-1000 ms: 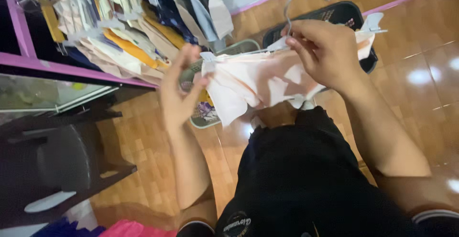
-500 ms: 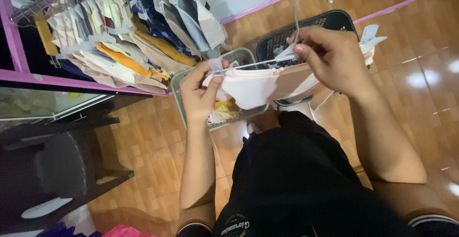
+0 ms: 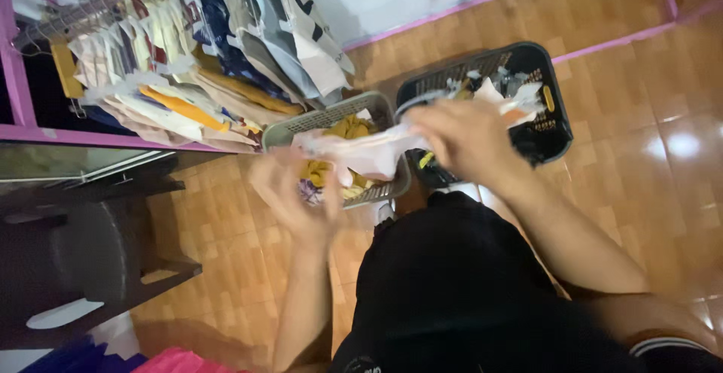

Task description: The person takes clothes from a laundry basket, places them on hangers with clips, and hangs them on a metal rack. The person handles a white shirt, a pink top, and a yellow shirt, securing each with clips before placing them on the rack.

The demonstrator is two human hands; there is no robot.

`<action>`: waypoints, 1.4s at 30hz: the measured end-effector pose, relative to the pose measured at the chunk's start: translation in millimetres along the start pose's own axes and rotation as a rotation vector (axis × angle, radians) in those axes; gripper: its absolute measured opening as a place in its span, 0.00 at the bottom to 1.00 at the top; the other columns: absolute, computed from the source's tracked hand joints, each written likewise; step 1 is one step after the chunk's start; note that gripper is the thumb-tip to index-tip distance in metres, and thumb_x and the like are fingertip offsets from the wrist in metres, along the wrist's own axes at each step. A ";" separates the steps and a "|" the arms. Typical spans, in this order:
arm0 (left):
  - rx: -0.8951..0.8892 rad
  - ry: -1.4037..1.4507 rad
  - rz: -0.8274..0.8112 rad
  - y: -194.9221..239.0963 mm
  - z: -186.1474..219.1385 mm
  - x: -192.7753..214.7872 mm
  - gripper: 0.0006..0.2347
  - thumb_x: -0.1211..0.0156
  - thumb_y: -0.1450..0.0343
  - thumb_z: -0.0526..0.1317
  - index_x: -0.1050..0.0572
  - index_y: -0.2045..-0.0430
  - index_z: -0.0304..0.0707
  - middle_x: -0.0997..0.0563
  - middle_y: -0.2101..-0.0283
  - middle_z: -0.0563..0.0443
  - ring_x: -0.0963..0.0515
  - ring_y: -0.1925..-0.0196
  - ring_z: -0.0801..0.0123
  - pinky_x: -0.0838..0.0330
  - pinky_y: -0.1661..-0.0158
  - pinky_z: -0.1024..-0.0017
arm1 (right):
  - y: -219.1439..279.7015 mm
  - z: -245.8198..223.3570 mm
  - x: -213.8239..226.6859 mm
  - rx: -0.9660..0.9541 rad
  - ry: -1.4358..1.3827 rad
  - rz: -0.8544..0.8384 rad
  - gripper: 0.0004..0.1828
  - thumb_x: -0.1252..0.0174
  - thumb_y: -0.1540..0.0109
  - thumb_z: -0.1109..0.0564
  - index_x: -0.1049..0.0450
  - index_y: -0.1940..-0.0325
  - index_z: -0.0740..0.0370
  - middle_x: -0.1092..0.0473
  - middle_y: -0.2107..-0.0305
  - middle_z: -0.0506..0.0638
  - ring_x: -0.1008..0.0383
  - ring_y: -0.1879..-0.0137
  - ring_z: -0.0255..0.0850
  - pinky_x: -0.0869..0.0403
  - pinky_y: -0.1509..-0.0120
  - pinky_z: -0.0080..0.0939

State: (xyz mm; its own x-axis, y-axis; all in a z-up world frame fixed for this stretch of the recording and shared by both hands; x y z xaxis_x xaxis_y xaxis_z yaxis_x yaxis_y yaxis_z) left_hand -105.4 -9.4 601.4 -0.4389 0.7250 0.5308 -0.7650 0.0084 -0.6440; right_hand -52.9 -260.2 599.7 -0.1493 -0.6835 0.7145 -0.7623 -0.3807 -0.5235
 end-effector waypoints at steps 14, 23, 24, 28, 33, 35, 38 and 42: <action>0.189 -0.005 -0.462 -45.6 -0.1 -57.9 0.10 0.33 0.29 0.41 0.18 0.57 0.40 0.17 0.68 0.43 0.17 0.67 0.51 0.26 0.65 0.59 | -16.9 29.8 44.7 0.255 0.107 0.280 0.22 0.24 0.48 0.57 0.23 0.55 0.62 0.27 0.56 0.63 0.26 0.46 0.58 0.25 0.43 0.51; 0.198 -0.120 -0.450 -47.9 -7.9 -24.1 0.11 0.34 0.28 0.40 0.20 0.53 0.41 0.17 0.68 0.41 0.18 0.66 0.48 0.27 0.66 0.57 | 13.5 148.4 -2.0 -0.226 -0.208 -0.148 0.20 0.36 0.40 0.68 0.20 0.44 0.64 0.21 0.55 0.59 0.19 0.49 0.47 0.23 0.46 0.41; 0.228 -0.117 -0.466 -44.8 -14.0 -22.6 0.11 0.35 0.28 0.39 0.20 0.52 0.41 0.17 0.67 0.41 0.18 0.65 0.48 0.27 0.66 0.57 | 14.4 154.7 -3.8 -0.334 -0.252 -0.167 0.17 0.39 0.38 0.68 0.20 0.44 0.63 0.21 0.54 0.57 0.18 0.49 0.45 0.23 0.47 0.39; 0.424 -0.010 -0.504 -24.8 -47.2 -34.7 0.10 0.39 0.25 0.36 0.21 0.51 0.43 0.15 0.64 0.43 0.13 0.62 0.56 0.22 0.60 0.63 | 5.9 128.8 -5.0 -0.376 -0.036 -0.039 0.15 0.40 0.33 0.69 0.19 0.42 0.64 0.21 0.54 0.58 0.18 0.52 0.44 0.22 0.47 0.37; 0.326 0.358 -0.384 18.6 -84.5 -62.4 0.16 0.43 0.25 0.30 0.26 0.41 0.36 0.16 0.48 0.36 0.16 0.46 0.55 0.25 0.46 0.63 | -7.2 21.0 -59.3 -0.252 -0.246 -0.046 0.09 0.35 0.37 0.59 0.19 0.53 0.61 0.21 0.62 0.57 0.19 0.58 0.47 0.22 0.53 0.44; 0.540 0.449 -0.445 44.5 -97.3 -71.4 0.19 0.41 0.26 0.31 0.29 0.38 0.36 0.15 0.51 0.36 0.17 0.50 0.60 0.25 0.47 0.65 | -5.1 -16.8 -94.3 -0.161 -0.190 -0.246 0.20 0.31 0.41 0.52 0.21 0.46 0.60 0.23 0.59 0.61 0.20 0.58 0.55 0.22 0.53 0.50; 0.933 0.683 -0.512 73.7 -119.2 -83.5 0.25 0.42 0.28 0.31 0.35 0.32 0.38 0.18 0.52 0.40 0.19 0.54 0.67 0.26 0.49 0.70 | 2.5 -45.9 -136.4 -0.399 -0.245 -0.413 0.37 0.33 0.42 0.53 0.33 0.30 0.62 0.24 0.55 0.63 0.22 0.54 0.59 0.23 0.50 0.53; 1.139 1.408 -0.370 85.4 -155.2 -92.3 0.27 0.51 0.25 0.26 0.44 0.26 0.33 0.29 0.34 0.42 0.28 0.37 0.65 0.33 0.38 0.69 | 5.5 -63.0 -163.7 -0.349 -0.193 -0.310 0.43 0.32 0.41 0.52 0.40 0.26 0.65 0.32 0.40 0.67 0.26 0.40 0.60 0.23 0.41 0.52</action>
State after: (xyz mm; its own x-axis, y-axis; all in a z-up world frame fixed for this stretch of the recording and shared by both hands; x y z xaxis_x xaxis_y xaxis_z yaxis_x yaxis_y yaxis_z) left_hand -57.1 31.3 411.9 0.0169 0.7684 -0.6397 -0.8905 0.3026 0.3399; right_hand -72.3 -111.1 509.1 0.2117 -0.6862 0.6959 -0.9222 -0.3759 -0.0902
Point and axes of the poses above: each hand's wrist, its own y-axis away from the middle knuckle, its own x-axis out of the back of the hand, z = x × y, the point moved 2 cm from there along -y, towards the middle knuckle
